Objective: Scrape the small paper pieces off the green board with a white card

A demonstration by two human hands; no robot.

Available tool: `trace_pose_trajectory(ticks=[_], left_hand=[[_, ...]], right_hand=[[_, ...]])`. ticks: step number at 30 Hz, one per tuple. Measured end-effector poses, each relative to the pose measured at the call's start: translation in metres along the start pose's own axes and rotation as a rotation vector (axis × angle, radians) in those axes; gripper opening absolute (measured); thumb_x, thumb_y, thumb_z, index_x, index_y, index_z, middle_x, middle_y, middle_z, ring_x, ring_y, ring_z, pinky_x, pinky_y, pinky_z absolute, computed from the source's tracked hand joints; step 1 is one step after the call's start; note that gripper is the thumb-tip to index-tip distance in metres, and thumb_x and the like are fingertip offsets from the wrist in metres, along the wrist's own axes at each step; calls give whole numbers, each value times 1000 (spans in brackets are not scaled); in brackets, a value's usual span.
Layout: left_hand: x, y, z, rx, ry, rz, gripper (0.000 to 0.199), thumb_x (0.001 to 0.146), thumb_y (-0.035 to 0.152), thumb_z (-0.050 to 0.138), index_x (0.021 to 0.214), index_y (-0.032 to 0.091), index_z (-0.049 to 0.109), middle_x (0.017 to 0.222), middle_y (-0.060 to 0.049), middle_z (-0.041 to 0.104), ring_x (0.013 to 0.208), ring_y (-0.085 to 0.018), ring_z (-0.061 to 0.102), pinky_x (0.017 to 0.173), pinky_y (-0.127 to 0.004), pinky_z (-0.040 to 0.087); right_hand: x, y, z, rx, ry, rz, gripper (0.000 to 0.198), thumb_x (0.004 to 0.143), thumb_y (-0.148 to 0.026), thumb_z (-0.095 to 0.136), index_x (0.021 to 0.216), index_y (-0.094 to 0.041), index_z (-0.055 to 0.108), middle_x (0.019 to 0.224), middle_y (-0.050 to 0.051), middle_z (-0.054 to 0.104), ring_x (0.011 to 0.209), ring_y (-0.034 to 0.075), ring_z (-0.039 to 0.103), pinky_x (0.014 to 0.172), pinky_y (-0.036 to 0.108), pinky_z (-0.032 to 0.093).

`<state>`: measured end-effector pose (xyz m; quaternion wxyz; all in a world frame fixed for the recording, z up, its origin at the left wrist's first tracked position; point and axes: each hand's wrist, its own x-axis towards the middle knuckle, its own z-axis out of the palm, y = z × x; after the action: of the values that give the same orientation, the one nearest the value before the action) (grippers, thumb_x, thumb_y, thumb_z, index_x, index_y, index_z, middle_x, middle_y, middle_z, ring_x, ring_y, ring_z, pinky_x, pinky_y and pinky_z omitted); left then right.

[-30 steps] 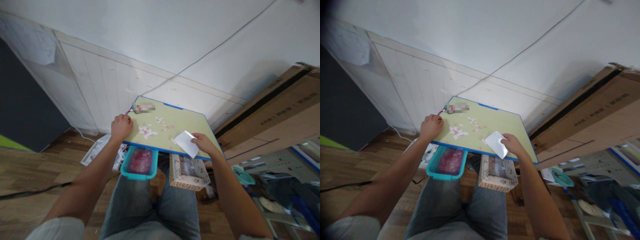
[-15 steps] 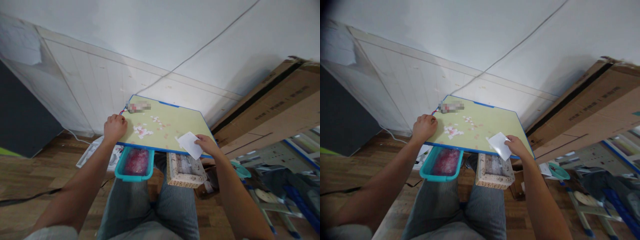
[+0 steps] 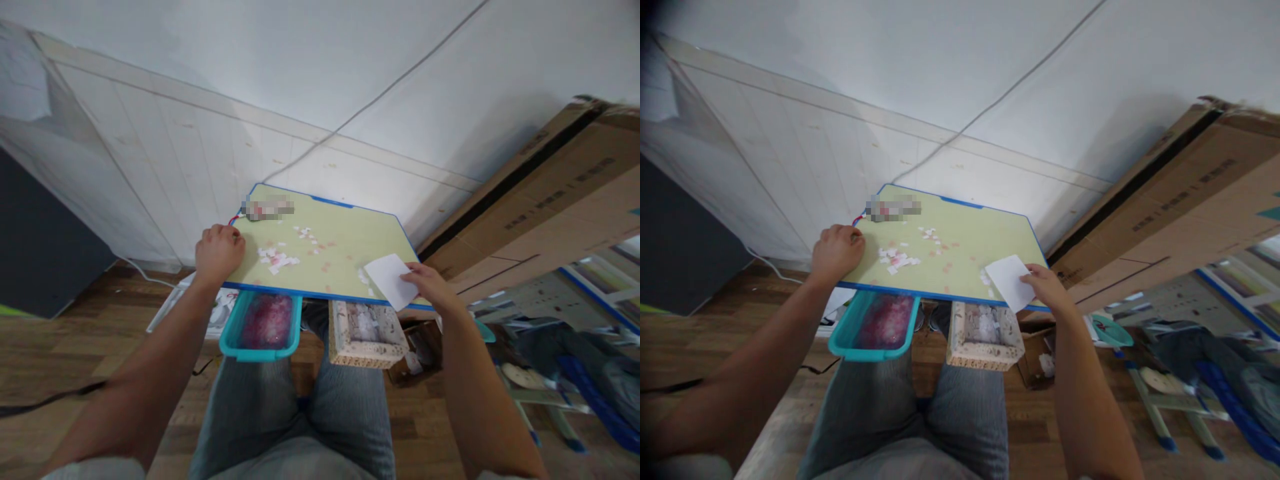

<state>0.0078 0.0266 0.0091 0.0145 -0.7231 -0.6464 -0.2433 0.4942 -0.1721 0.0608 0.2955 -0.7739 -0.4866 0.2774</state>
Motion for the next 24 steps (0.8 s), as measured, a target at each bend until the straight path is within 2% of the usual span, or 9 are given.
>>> trace_pose_trajectory(ticks=[3, 5, 8, 12, 16, 18, 19, 20, 24], left_hand=[[0, -1, 1, -9, 0, -5, 41, 96, 36, 42, 119, 16, 69, 124, -19, 61, 119, -37, 53, 97, -49, 46], [0, -1, 2, -9, -4, -11, 41, 96, 36, 41, 119, 16, 69, 125, -18, 61, 120, -37, 53, 98, -50, 46], [1, -1, 2, 7, -5, -5, 42, 96, 38, 41, 119, 17, 68, 126, -18, 61, 119, -38, 53, 98, -51, 47], [2, -2, 3, 18, -6, -5, 42, 95, 38, 40, 119, 18, 68, 127, -17, 62, 121, -37, 53, 99, -49, 47], [2, -2, 4, 22, -1, -5, 42, 95, 38, 41, 120, 18, 68, 129, -18, 61, 122, -38, 53, 100, -50, 47], [1, -1, 3, 24, -3, -7, 43, 95, 38, 41, 121, 17, 68, 129, -18, 61, 122, -38, 53, 100, -51, 47], [1, 0, 2, 24, -7, -11, 43, 95, 38, 41, 121, 17, 67, 129, -18, 61, 122, -38, 53, 100, -51, 47], [1, 0, 2, 23, -10, -14, 42, 95, 37, 41, 121, 17, 67, 129, -19, 61, 122, -38, 53, 100, -51, 47], [1, 1, 1, 17, -20, -24, 41, 95, 37, 41, 120, 17, 67, 129, -18, 61, 123, -37, 54, 102, -50, 47]], right_hand=[[4, 11, -33, 46, 29, 49, 53, 79, -37, 63, 130, -20, 64, 97, 6, 75, 72, 21, 68, 54, 26, 51], [18, 7, -41, -8, 7, 64, 52, 77, -35, 67, 127, -20, 66, 96, 6, 75, 72, 19, 67, 54, 24, 51], [49, -11, -35, -82, -83, 28, 51, 75, -28, 69, 125, -19, 69, 99, 8, 76, 74, 19, 66, 57, 23, 51], [78, -33, -14, -78, -161, -24, 48, 73, -25, 71, 119, -16, 73, 102, 9, 77, 75, 18, 65, 60, 24, 52], [68, -35, -2, -41, -370, -92, 46, 71, -29, 75, 115, -17, 76, 98, 6, 78, 74, 19, 66, 61, 25, 52], [58, -31, -5, 12, -494, -140, 47, 73, -32, 77, 117, -17, 76, 102, 7, 78, 80, 20, 68, 67, 27, 54], [54, -27, -9, 42, -497, -144, 47, 74, -33, 76, 118, -17, 75, 104, 8, 78, 83, 21, 68, 69, 27, 54], [53, -24, -15, 63, -440, -123, 48, 74, -33, 76, 120, -17, 74, 104, 8, 78, 83, 22, 69, 69, 28, 54], [64, -11, -39, 40, -44, 41, 52, 75, -29, 70, 126, -17, 70, 98, 8, 78, 74, 20, 67, 61, 27, 50]])
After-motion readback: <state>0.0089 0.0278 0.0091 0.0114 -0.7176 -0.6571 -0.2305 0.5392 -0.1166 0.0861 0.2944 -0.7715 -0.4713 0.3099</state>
